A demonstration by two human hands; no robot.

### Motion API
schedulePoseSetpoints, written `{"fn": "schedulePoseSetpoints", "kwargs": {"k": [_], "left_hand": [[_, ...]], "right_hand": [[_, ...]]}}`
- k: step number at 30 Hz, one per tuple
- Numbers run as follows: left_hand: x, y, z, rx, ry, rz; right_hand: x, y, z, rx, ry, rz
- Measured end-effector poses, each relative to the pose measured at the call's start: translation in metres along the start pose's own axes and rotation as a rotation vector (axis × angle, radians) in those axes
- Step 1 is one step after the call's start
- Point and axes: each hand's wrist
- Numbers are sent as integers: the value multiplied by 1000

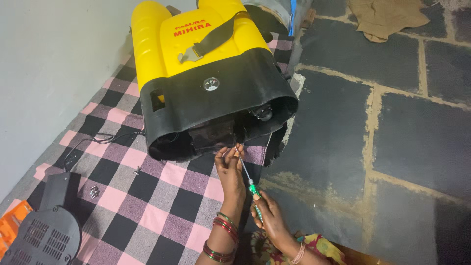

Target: The person uses a green-handled screwdriver to tighten screws on the underside of a yellow and black Pasura Mihira device. They repeatedly insert and turn the screwdriver at multiple screw locations while stabilizing the device with their other hand.

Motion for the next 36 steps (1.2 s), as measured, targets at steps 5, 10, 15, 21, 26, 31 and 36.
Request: {"fn": "schedulePoseSetpoints", "kwargs": {"k": [5, 10, 15, 21, 26, 31, 36], "left_hand": [[-1, 0, 1, -14, 3, 22], [1, -1, 0, 12, 9, 12], [2, -3, -1, 17, 17, 8], [2, -1, -1, -16, -4, 0], [2, 0, -1, -4, -15, 0], [2, 1, -1, 5, 2, -2], [3, 0, -3, 16, -5, -17]], "right_hand": [[0, 2, 2, 74, 41, 11], [1, 1, 0, 31, 51, 10], [2, 1, -1, 36, 22, 16], [5, 2, 4, 36, 57, -8], [7, -1, 1, 2, 39, -19], [19, -3, 1, -30, 44, -34], [24, -3, 3, -40, 39, -44]]}}
Point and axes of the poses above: each hand's wrist, its own x-axis towards the middle knuckle, its own z-axis out of the palm, y = z × x, and after that the axes turned 12 degrees about x, right-handed
